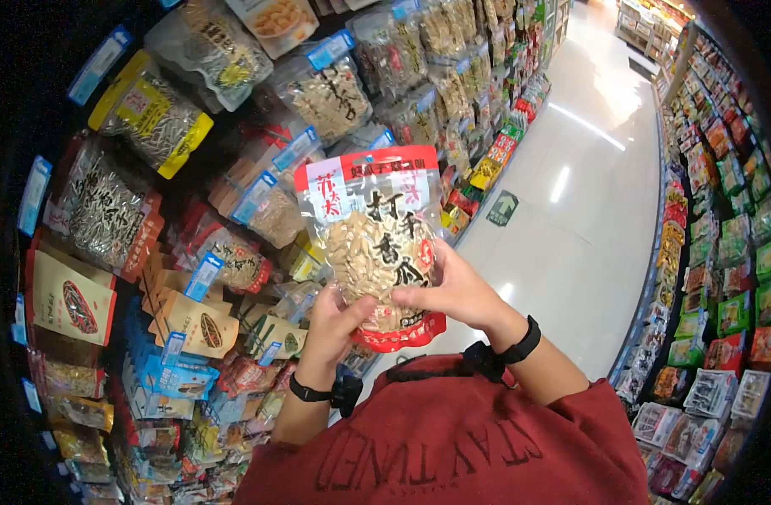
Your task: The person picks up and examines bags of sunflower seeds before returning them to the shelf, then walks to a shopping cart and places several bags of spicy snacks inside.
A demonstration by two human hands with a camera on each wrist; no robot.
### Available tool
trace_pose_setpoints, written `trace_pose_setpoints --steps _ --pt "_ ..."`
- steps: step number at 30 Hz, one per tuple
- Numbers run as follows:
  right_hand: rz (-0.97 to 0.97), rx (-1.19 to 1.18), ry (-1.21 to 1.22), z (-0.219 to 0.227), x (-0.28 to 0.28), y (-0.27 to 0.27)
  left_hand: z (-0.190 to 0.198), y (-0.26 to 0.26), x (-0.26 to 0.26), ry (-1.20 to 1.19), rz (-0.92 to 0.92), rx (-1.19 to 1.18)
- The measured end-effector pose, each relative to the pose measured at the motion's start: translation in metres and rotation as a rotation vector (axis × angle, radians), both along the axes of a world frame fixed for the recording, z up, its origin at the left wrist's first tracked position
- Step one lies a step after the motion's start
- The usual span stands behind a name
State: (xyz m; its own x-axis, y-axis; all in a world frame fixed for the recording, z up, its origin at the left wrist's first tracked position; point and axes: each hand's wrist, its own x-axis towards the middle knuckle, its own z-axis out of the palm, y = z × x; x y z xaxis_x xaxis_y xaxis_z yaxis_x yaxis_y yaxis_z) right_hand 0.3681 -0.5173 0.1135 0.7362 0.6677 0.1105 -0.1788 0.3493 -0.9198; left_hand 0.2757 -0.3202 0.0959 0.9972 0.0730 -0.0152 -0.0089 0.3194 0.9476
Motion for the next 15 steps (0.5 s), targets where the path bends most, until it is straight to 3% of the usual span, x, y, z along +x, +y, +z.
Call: trace_pose_setpoints --steps 1,9,15 --pt "0.002 -0.129 0.040 0.000 0.004 -0.016 0.003 -0.012 0.000 0.018 0.003 -0.021" --pt "0.070 0.077 0.067 -0.032 0.022 -0.064 -0.008 -0.076 -0.001 0.033 0.120 0.065" --pt "0.125 0.064 0.081 -0.035 0.029 -0.083 -0.006 -0.101 -0.003 0.078 0.177 0.087"
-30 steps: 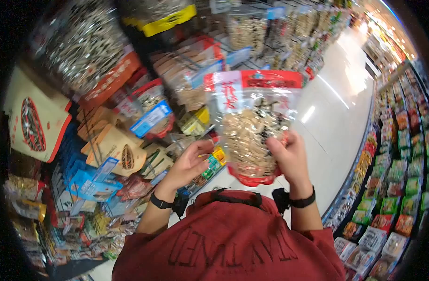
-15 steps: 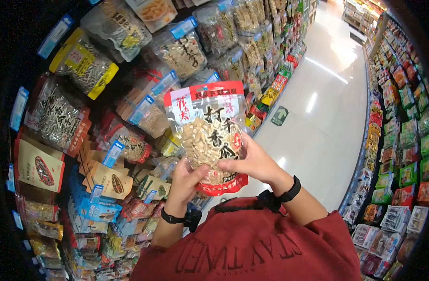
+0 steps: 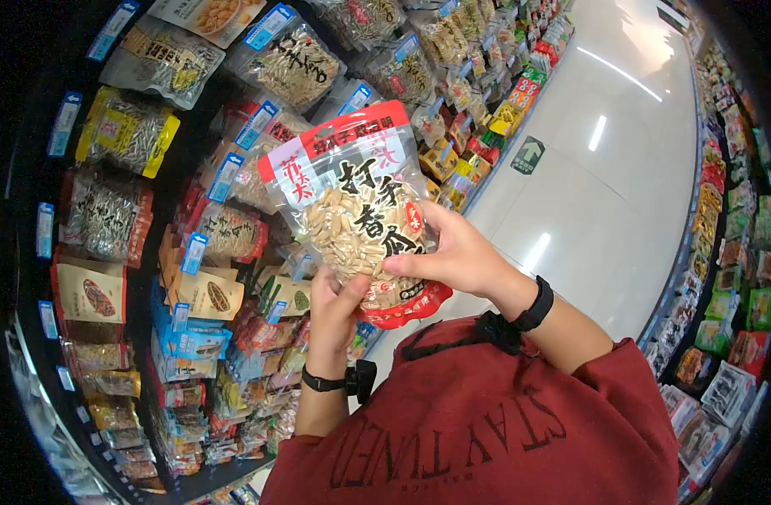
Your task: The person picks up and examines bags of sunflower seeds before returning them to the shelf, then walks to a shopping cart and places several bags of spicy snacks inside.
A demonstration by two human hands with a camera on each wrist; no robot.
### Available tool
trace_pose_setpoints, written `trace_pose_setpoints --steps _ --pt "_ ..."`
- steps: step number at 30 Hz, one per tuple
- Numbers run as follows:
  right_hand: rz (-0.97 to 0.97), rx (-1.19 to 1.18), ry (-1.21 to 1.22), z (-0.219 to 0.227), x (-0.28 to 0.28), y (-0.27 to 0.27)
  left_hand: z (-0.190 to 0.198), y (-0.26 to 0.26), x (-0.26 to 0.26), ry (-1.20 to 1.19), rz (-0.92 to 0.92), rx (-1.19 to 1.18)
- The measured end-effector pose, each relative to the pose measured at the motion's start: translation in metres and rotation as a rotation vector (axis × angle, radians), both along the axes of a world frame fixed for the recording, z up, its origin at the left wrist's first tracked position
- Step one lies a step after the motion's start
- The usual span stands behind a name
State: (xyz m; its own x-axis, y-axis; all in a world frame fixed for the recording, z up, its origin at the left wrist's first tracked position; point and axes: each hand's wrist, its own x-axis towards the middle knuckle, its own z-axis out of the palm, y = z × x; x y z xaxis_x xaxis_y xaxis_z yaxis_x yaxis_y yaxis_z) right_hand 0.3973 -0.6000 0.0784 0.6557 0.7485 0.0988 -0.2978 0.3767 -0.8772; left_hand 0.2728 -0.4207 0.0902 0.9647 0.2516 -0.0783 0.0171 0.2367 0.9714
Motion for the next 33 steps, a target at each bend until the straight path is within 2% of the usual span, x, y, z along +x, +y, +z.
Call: trace_pose_setpoints --steps 5,6,7,8,9,11,12,13,15,16,17,18,20,21,23,25,27,33 --pt "0.008 -0.103 -0.124 -0.002 0.003 -0.013 -0.014 -0.006 -0.003 0.051 0.007 -0.106" --pt "-0.037 -0.126 -0.163 -0.002 0.000 -0.013 -0.016 -0.007 -0.005 0.047 0.008 -0.104" --pt "-0.094 -0.151 -0.207 -0.002 -0.001 -0.015 -0.018 -0.010 -0.004 0.008 0.096 -0.093" --pt "-0.202 -0.243 -0.370 -0.006 -0.003 -0.017 -0.020 -0.016 0.002 -0.036 0.171 -0.086" --pt "-0.265 -0.316 -0.470 -0.002 -0.008 -0.020 -0.019 -0.020 0.008 -0.047 0.149 -0.090" --pt "-0.281 -0.460 -0.696 0.012 -0.013 -0.027 -0.015 -0.023 0.010 -0.049 0.144 0.122" --pt "-0.283 -0.456 -0.698 0.013 -0.016 -0.029 -0.028 -0.023 0.013 -0.059 0.174 0.260" --pt "-0.204 -0.380 -0.680 0.014 -0.018 -0.030 -0.029 -0.023 0.017 -0.060 0.182 0.265" --pt "-0.106 -0.290 -0.661 0.016 -0.019 -0.034 -0.029 -0.020 0.019 -0.042 0.142 -0.069" --pt "-0.027 -0.181 -0.611 0.017 -0.016 -0.037 -0.029 -0.019 0.014 0.004 0.082 -0.310" --pt "0.054 -0.072 -0.558 0.020 -0.015 -0.038 -0.027 -0.016 0.010 0.003 0.101 -0.302" --pt "0.115 0.067 -0.244 0.022 -0.024 -0.037 -0.025 -0.011 0.009 -0.001 -0.011 -0.435" --pt "0.142 0.099 -0.244 0.025 -0.026 -0.039 -0.018 0.002 0.011 -0.020 -0.241 -0.691" --pt "0.148 0.116 -0.235 0.027 -0.025 -0.042 -0.018 0.002 0.013 -0.027 -0.221 -0.681" --pt "0.169 0.097 -0.276 0.029 -0.022 -0.048 -0.020 -0.005 0.018 -0.137 -0.416 -1.271" --pt "0.134 0.018 -0.233 0.022 -0.023 -0.054 -0.008 -0.005 0.015 -0.111 -0.336 -1.333" --pt "0.146 0.034 -0.199 0.020 -0.024 -0.055 -0.003 -0.002 0.014 -0.126 -0.433 -1.296" --pt "0.157 0.040 -0.206 0.015 -0.026 -0.047 -0.001 0.001 0.007 -0.123 -0.421 -1.341"
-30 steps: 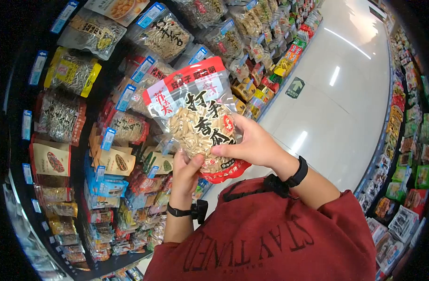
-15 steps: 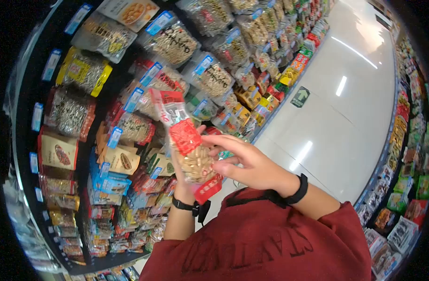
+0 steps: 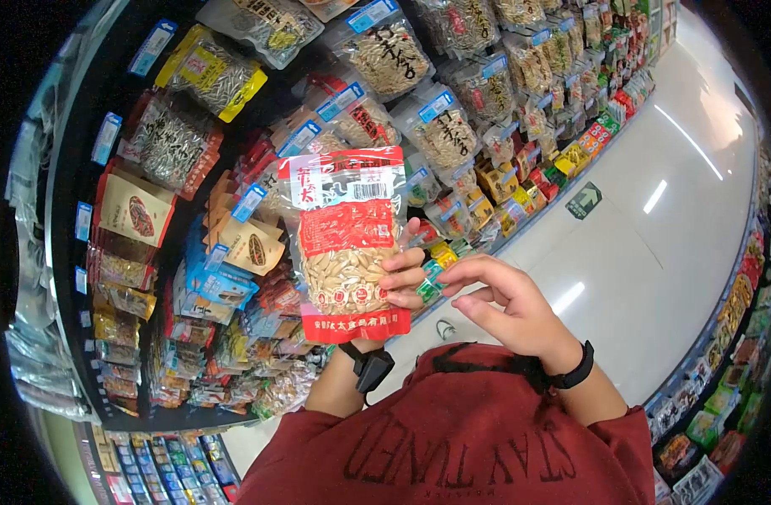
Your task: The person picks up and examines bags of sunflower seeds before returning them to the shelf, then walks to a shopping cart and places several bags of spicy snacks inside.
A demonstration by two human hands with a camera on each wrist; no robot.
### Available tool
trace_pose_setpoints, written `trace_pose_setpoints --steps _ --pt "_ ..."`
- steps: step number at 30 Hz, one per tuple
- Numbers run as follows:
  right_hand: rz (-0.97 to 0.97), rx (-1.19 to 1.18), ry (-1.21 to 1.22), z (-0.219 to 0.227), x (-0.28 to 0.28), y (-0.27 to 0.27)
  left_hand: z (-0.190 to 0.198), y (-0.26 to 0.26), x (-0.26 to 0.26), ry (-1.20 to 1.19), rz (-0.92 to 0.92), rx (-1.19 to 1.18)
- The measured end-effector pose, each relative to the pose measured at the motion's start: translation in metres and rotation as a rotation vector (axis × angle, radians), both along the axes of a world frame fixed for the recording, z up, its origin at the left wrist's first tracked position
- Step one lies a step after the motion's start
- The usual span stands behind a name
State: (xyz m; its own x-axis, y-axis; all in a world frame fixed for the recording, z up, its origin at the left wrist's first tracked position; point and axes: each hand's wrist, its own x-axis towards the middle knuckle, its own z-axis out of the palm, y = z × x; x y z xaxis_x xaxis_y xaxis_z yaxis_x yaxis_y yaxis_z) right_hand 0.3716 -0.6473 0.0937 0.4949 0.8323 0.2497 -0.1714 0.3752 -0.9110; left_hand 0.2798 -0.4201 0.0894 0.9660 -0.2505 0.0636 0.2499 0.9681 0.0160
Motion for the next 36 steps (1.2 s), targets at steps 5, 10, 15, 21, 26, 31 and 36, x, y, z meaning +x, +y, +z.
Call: trace_pose_setpoints --steps 5,10,15,21,26,31,36 --pt "0.027 -0.009 -0.053 -0.003 0.002 0.006 -0.006 0.004 -0.003 -0.011 0.000 -0.077" --pt "0.017 -0.087 -0.126 -0.004 0.004 0.015 -0.018 0.016 -0.006 -0.018 0.026 -0.044" --pt "0.038 -0.267 -0.141 -0.009 0.007 0.039 -0.034 0.034 -0.008 0.511 0.490 1.071" --pt "-0.065 -0.361 -0.416 -0.047 0.001 0.096 -0.056 0.036 0.002 0.592 0.937 1.603" --pt "-0.145 -0.364 -0.492 -0.078 0.007 0.154 -0.085 0.081 -0.013 0.663 0.901 1.512" --pt "0.045 -0.385 -0.591 -0.086 0.017 0.201 -0.075 0.182 -0.054 0.538 0.949 1.007" --pt "0.090 -0.359 -0.620 -0.116 0.009 0.286 -0.093 0.282 -0.073 0.435 0.941 1.021"
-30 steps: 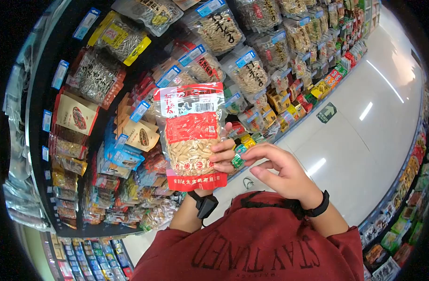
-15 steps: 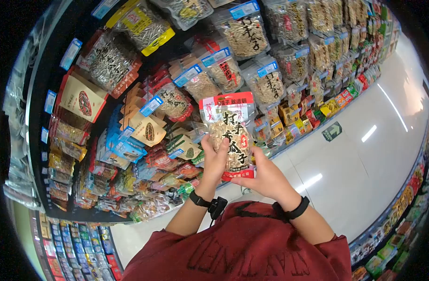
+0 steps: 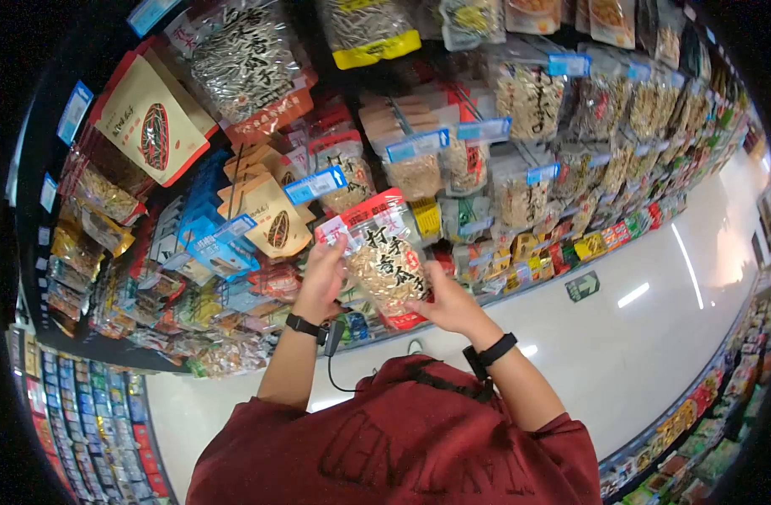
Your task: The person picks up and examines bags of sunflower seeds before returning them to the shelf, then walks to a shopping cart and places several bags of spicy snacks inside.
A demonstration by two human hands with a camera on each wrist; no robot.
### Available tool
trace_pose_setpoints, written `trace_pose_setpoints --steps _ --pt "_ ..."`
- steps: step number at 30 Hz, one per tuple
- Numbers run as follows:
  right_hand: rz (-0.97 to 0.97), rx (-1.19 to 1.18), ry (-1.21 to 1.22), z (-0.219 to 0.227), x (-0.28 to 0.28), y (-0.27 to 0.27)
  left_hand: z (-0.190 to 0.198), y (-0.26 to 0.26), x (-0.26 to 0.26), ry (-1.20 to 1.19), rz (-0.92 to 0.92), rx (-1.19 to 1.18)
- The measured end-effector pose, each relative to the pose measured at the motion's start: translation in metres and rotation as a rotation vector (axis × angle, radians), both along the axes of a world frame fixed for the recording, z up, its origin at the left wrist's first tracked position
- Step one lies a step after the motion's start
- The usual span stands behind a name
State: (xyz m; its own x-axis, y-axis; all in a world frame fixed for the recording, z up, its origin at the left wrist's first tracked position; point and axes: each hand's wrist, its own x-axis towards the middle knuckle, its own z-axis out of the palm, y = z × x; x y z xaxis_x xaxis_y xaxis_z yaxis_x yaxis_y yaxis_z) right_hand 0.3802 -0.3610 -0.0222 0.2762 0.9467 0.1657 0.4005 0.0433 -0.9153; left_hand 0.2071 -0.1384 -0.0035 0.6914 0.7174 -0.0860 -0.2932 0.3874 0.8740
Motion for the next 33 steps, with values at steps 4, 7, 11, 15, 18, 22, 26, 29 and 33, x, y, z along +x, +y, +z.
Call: trace_pose_setpoints --steps 4,7,11,15,18,22,26,29,33 --pt "-0.002 -0.009 0.005 0.015 -0.009 0.065 0.018 0.047 0.000 -0.092 0.112 0.041" --pt "0.001 -0.173 0.052 0.029 -0.012 0.096 0.015 0.081 -0.002 -0.101 0.164 0.160" --pt "-0.100 0.024 -0.053 0.002 -0.013 0.122 0.024 0.104 -0.002 -0.114 0.107 0.165" --pt "-0.102 -0.073 0.029 0.012 -0.016 0.132 0.032 0.117 0.001 -0.083 0.102 0.168" --pt "-0.070 -0.007 0.021 0.019 -0.020 0.131 0.031 0.123 0.005 -0.004 0.091 0.164" --pt "-0.076 -0.057 0.119 0.015 -0.019 0.127 0.032 0.125 0.009 0.000 0.059 0.176" --pt "-0.083 -0.065 0.104 0.008 -0.013 0.132 0.032 0.126 0.008 0.062 0.010 0.215" --pt "-0.064 -0.120 0.222 0.011 -0.012 0.133 0.036 0.125 0.011 0.060 0.016 0.216" --pt "-0.059 -0.089 0.180 0.019 -0.011 0.142 0.027 0.131 0.017 0.083 0.094 0.179"
